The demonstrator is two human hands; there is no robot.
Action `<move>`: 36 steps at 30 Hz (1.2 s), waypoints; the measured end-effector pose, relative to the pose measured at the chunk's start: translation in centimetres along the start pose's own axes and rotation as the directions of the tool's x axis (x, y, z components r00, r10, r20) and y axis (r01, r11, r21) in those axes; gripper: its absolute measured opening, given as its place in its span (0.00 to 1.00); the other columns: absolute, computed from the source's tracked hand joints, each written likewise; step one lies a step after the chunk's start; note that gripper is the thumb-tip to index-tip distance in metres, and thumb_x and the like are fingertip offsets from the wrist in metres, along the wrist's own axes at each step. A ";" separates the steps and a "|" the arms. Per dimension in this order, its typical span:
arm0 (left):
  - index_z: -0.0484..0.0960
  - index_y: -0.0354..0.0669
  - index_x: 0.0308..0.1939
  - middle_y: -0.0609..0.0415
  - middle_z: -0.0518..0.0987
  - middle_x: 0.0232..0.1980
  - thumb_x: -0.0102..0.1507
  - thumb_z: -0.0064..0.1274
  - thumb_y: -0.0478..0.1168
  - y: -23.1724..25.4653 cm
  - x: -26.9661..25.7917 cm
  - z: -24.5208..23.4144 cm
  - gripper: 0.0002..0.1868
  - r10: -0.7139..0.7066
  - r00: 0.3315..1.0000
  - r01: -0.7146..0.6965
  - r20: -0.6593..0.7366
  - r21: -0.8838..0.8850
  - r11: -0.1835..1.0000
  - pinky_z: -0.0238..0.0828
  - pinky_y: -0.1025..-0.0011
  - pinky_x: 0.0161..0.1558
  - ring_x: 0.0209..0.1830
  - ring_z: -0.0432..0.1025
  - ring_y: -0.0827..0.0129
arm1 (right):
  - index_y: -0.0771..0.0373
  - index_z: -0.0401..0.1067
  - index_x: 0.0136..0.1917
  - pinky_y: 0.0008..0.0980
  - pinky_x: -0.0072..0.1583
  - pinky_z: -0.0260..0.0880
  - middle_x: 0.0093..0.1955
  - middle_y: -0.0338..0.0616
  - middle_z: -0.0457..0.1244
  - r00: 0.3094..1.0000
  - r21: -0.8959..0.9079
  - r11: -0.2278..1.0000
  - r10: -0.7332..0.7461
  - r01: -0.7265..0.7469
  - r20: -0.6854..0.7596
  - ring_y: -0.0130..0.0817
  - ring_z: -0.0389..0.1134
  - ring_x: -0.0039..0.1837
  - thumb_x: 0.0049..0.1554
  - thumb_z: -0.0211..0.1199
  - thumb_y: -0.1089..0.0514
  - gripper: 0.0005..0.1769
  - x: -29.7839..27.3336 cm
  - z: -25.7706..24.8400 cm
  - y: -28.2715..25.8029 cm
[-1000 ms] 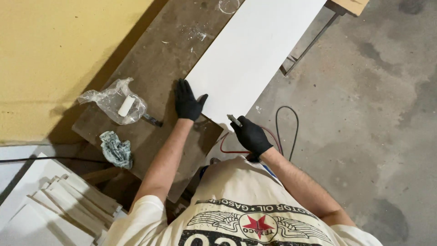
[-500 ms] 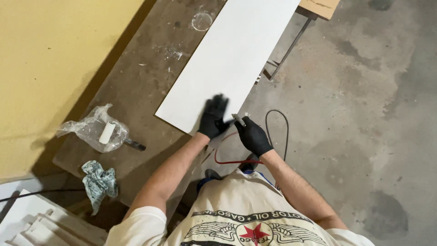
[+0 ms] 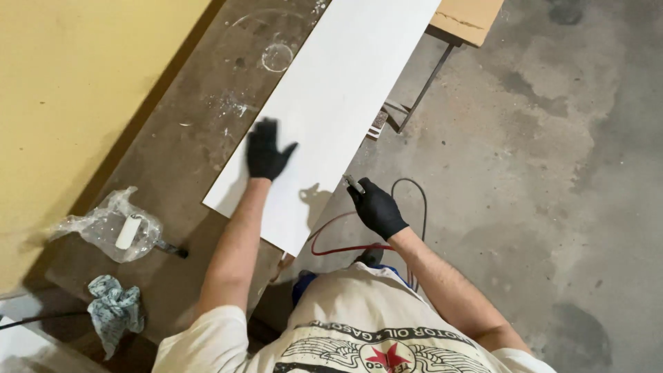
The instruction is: The person wipes a white rectangular board with a cloth, then pours a white liquid from a bottle into a paint tray. They use a paint roller to apply the white liquid onto the board in smooth, even strokes.
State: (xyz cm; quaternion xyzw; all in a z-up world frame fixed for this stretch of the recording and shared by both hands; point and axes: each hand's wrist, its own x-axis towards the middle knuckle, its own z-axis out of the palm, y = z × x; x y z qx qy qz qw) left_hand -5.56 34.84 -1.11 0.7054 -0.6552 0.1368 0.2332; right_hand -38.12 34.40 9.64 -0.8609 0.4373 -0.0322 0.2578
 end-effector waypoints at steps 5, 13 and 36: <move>0.65 0.48 0.78 0.35 0.60 0.79 0.62 0.44 0.78 11.1 2.2 -3.0 0.51 -0.244 0.941 0.220 0.234 0.126 0.967 0.38 0.33 0.75 0.79 0.52 0.36 | 0.51 0.67 0.65 0.51 0.54 0.75 0.50 0.46 0.71 0.985 0.128 0.977 0.165 -0.171 0.055 0.49 0.74 0.54 0.64 0.55 0.38 0.23 2.3 -3.3 -0.1; 0.70 0.37 0.74 0.32 0.68 0.73 0.61 0.57 0.73 1.1 4.0 2.0 0.51 -0.255 0.960 0.273 -0.113 0.199 0.941 0.51 0.44 0.73 0.75 0.60 0.39 | 0.47 0.71 0.64 0.44 0.49 0.76 0.52 0.44 0.70 0.988 -0.137 0.984 -0.125 0.112 -0.088 0.46 0.74 0.50 0.62 0.59 0.43 0.19 6.8 -2.0 4.2; 0.64 0.36 0.76 0.33 0.62 0.77 0.60 0.55 0.72 6.6 20.2 12.3 0.54 -0.211 0.974 0.212 0.084 -0.013 0.977 0.44 0.45 0.78 0.79 0.55 0.42 | 0.46 0.71 0.57 0.49 0.54 0.75 0.47 0.44 0.71 0.955 0.044 0.963 0.271 -0.268 -0.121 0.49 0.73 0.53 0.63 0.54 0.30 0.23 22.2 -6.8 10.1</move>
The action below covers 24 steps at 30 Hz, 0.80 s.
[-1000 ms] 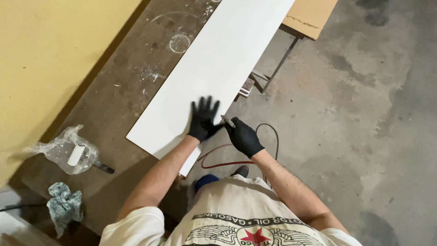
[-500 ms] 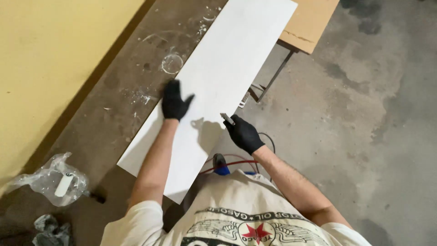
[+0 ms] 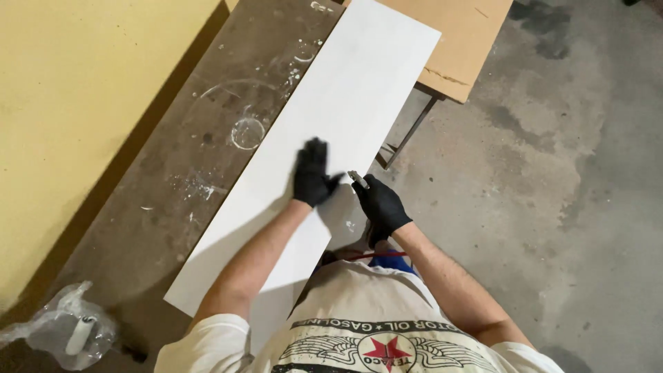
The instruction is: The person wipes a white rectangular board with a cloth, then pours a white liquid from a bottle into a paint tray. They use a paint roller to apply the white liquid onto the board in smooth, even strokes.
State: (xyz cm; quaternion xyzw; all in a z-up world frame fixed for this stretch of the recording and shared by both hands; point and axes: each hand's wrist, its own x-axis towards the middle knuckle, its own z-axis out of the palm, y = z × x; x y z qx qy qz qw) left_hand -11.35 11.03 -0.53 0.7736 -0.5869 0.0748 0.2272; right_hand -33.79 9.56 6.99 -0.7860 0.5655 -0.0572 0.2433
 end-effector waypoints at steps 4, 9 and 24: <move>0.63 0.51 0.78 0.47 0.63 0.79 0.60 0.47 0.77 -1.9 2.9 0.4 0.52 0.196 0.977 -0.200 0.085 0.040 0.979 0.50 0.50 0.76 0.79 0.58 0.53 | 0.48 0.73 0.61 0.47 0.41 0.73 0.45 0.47 0.69 0.842 -0.228 0.889 -0.452 0.398 -0.294 0.51 0.72 0.43 0.61 0.61 0.40 0.19 3.5 2.5 5.7; 0.64 0.33 0.76 0.31 0.64 0.76 0.62 0.51 0.76 1.7 7.0 1.9 0.55 -0.085 0.995 0.095 -0.057 0.207 0.974 0.48 0.47 0.76 0.77 0.59 0.43 | 0.46 0.73 0.62 0.50 0.37 0.71 0.52 0.50 0.68 0.712 -0.308 0.775 -0.630 0.551 -0.310 0.55 0.71 0.41 0.62 0.58 0.46 0.16 8.0 1.1 8.7; 0.68 0.52 0.76 0.49 0.70 0.75 0.61 0.54 0.67 4.2 16.9 7.6 0.44 0.353 0.934 -0.335 0.048 -0.219 0.916 0.53 0.52 0.76 0.76 0.63 0.55 | 0.42 0.73 0.66 0.46 0.39 0.72 0.55 0.48 0.68 0.706 -0.328 0.802 -0.596 0.499 -0.383 0.53 0.72 0.43 0.61 0.61 0.48 0.20 16.7 -1.0 11.4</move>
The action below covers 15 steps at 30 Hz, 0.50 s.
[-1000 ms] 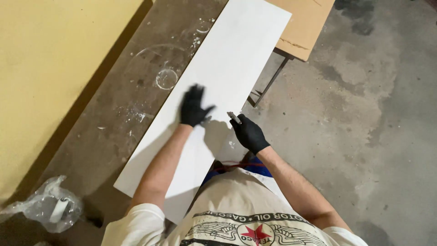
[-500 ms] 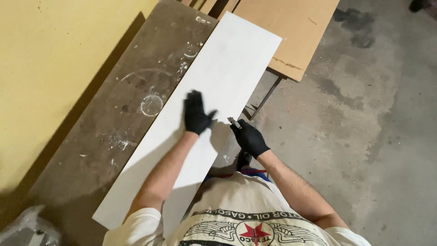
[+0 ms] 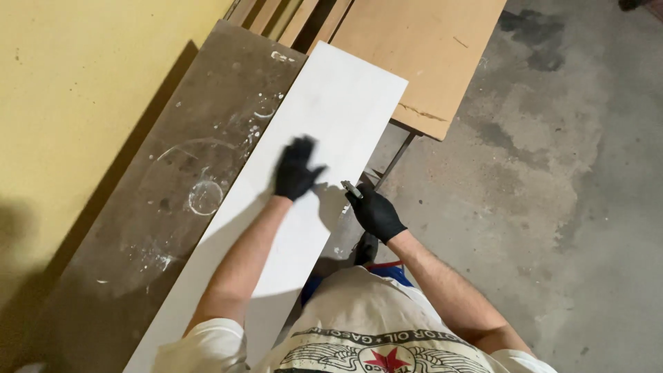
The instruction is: The person wipes a white rectangular board with a cloth, then pours a white liquid from a bottle into a paint tray. They use a paint roller to apply the white liquid onto the board in smooth, even strokes.
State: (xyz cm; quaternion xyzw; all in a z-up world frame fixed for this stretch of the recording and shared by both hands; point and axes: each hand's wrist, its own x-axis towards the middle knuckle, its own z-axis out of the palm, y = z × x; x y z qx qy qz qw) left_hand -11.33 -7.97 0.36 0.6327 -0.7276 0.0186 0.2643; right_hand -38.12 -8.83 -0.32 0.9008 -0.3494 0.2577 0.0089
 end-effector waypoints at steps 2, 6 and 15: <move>0.66 0.45 0.77 0.33 0.67 0.74 0.66 0.47 0.74 -6.8 1.2 -0.3 0.47 -0.298 0.929 0.365 -0.218 0.411 0.835 0.54 0.42 0.72 0.74 0.61 0.40 | 0.49 0.70 0.65 0.52 0.50 0.74 0.46 0.51 0.71 0.799 0.206 0.841 0.357 -0.500 0.484 0.55 0.74 0.51 0.61 0.60 0.37 0.25 3.3 -5.2 -1.4; 0.61 0.41 0.79 0.30 0.57 0.80 0.58 0.49 0.78 3.8 5.0 1.5 0.58 -0.441 0.897 0.419 -0.003 0.321 0.850 0.42 0.35 0.74 0.79 0.50 0.30 | 0.50 0.70 0.65 0.49 0.49 0.74 0.47 0.50 0.71 0.836 0.215 0.857 0.352 -0.469 0.422 0.53 0.74 0.50 0.62 0.60 0.38 0.23 5.2 -4.2 1.4; 0.66 0.38 0.76 0.35 0.62 0.78 0.59 0.52 0.76 0.2 10.3 4.4 0.55 -0.498 0.858 0.502 -0.128 0.412 0.760 0.51 0.39 0.72 0.75 0.57 0.33 | 0.50 0.71 0.61 0.46 0.47 0.76 0.44 0.44 0.71 0.830 0.185 0.862 0.363 -0.472 0.423 0.47 0.75 0.48 0.63 0.59 0.36 0.22 8.5 -3.9 7.0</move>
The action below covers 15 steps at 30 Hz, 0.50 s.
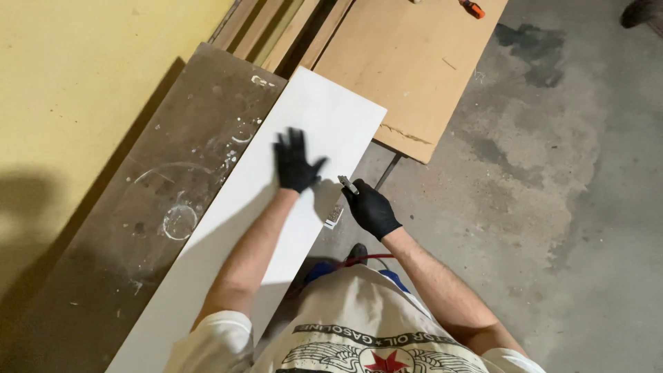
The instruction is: The person wipes a white rectangular board with a cloth, then pours a white liquid from a bottle into a paint tray. They use a paint roller to apply the white liquid onto the board in smooth, even strokes.
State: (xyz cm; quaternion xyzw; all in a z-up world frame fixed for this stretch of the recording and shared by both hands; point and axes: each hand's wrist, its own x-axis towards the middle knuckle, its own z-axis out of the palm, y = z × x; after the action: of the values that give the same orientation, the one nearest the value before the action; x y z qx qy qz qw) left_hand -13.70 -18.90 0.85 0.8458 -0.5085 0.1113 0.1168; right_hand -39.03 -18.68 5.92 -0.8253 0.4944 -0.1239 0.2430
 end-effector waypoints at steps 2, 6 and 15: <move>0.53 0.57 0.82 0.52 0.55 0.84 0.57 0.50 0.72 5.8 -3.3 0.3 0.54 0.423 0.886 -0.377 0.190 -0.238 0.895 0.39 0.40 0.79 0.82 0.50 0.47 | 0.47 0.69 0.63 0.45 0.48 0.77 0.46 0.42 0.70 1.000 -0.054 0.999 -0.008 0.008 0.002 0.45 0.75 0.49 0.62 0.59 0.37 0.22 1.6 0.5 1.4; 0.65 0.50 0.78 0.47 0.66 0.78 0.64 0.51 0.71 -0.8 4.3 2.2 0.46 0.251 0.967 -0.256 -0.050 -0.218 0.942 0.50 0.48 0.75 0.78 0.59 0.50 | 0.46 0.74 0.64 0.42 0.46 0.76 0.50 0.44 0.71 0.964 -0.262 0.931 -0.266 0.256 -0.003 0.48 0.75 0.47 0.59 0.64 0.45 0.20 3.4 -1.0 2.3; 0.69 0.51 0.76 0.45 0.67 0.77 0.57 0.60 0.72 1.5 10.3 6.3 0.51 0.371 0.918 -0.395 -0.137 -0.314 0.863 0.49 0.50 0.76 0.78 0.59 0.51 | 0.51 0.67 0.69 0.54 0.50 0.75 0.60 0.51 0.67 0.987 -0.125 0.986 -0.089 0.106 0.137 0.58 0.72 0.54 0.58 0.63 0.41 0.29 8.8 -8.2 -1.0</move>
State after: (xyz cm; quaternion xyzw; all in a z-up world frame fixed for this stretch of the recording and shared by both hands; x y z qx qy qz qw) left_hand -9.89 -30.19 -1.85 0.6909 -0.6732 0.0746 0.2528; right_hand -37.72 -28.27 13.05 -0.8692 0.4434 -0.0483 0.2134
